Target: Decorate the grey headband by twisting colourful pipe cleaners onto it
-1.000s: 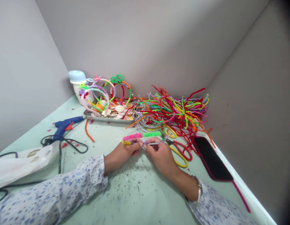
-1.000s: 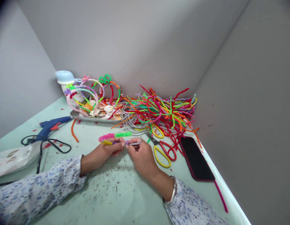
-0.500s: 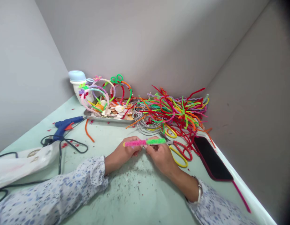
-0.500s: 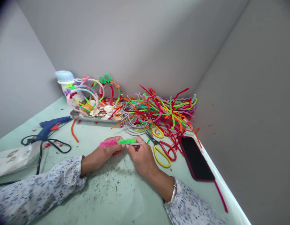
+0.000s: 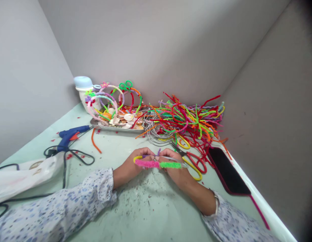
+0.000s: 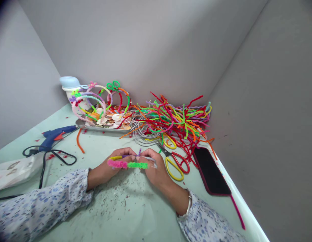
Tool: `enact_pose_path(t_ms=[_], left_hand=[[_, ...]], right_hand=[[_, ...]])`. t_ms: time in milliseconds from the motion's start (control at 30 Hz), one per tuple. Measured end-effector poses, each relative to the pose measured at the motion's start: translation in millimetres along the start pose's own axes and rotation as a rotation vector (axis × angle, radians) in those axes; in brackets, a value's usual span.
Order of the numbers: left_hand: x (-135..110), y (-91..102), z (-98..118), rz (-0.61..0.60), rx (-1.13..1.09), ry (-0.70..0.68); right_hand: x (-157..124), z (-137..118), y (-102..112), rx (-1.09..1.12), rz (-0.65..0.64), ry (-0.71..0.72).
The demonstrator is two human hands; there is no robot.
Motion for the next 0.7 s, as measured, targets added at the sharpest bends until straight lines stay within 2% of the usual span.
enact_pose_path(t_ms=[367,700], left_hand=[[-0.1,1.4,-1.4,0.018,0.052,0.002],[-1.3,1.0,0.8,0.008,0.175,-0.040]], right_hand=[[-1.9,-6.9,-2.2,-0.037,0.001,0.017],[1.6,-1.9,-2.3,-0.078,0.016,-0.046]])
Point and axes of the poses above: each hand's wrist, its own x-axis towards the middle knuckle, its own y-axis out of the back of the hand, z = x × y, the point moved 4 cm from there along x, towards the middle knuckle, and after that the axes turned 2 degrees about -y, right-handed, at the moved point
